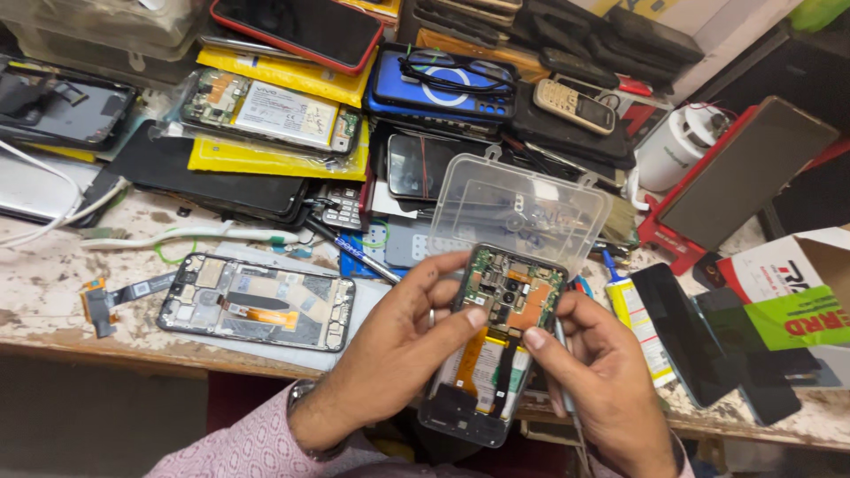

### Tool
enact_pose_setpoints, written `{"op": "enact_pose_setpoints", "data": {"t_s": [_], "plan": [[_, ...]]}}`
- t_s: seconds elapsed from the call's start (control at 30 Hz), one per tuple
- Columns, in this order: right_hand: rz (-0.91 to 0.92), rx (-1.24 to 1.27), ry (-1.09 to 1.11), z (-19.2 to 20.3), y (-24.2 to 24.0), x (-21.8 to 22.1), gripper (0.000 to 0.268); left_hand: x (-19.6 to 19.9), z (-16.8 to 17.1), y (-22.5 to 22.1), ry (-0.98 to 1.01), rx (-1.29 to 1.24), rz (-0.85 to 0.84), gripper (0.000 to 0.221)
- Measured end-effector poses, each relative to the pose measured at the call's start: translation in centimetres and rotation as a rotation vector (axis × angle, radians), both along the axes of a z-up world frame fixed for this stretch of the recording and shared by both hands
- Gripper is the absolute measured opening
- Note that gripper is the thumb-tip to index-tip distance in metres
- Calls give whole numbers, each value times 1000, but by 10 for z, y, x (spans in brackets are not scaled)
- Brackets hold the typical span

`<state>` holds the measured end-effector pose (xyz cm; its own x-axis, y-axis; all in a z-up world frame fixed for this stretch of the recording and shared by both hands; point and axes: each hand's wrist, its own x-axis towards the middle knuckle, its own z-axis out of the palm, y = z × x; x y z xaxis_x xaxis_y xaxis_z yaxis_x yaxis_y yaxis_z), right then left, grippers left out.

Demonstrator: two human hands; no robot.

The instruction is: The person disassembles a mobile phone by removing the internal protective cover and then using a screwdriver to unscrew several fasteners from the circuit board.

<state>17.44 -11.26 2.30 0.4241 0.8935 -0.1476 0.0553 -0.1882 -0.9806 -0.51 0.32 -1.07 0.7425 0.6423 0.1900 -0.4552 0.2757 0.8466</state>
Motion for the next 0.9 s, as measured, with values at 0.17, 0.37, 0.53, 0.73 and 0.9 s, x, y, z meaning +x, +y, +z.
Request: {"op": "enact_pose_setpoints", "data": {"t_s": [0.17, 0.37, 0.53, 0.73, 0.9], "plan": [[13, -18, 11, -8, 1, -1, 23, -5, -8, 2, 101, 20, 12, 35], [26, -19, 46, -6, 2, 0, 23, -5, 0, -2, 127, 51, 71, 29], [-5, -35, 15, -3, 5, -6, 31, -3, -1, -4, 139, 54, 67, 31], [10, 21, 29, -9, 5, -6, 28, -3, -9, 0, 114, 55, 24, 33], [40, 13, 75, -13, 5, -4, 27, -12, -19, 7, 270, -172, -71, 37]]}}
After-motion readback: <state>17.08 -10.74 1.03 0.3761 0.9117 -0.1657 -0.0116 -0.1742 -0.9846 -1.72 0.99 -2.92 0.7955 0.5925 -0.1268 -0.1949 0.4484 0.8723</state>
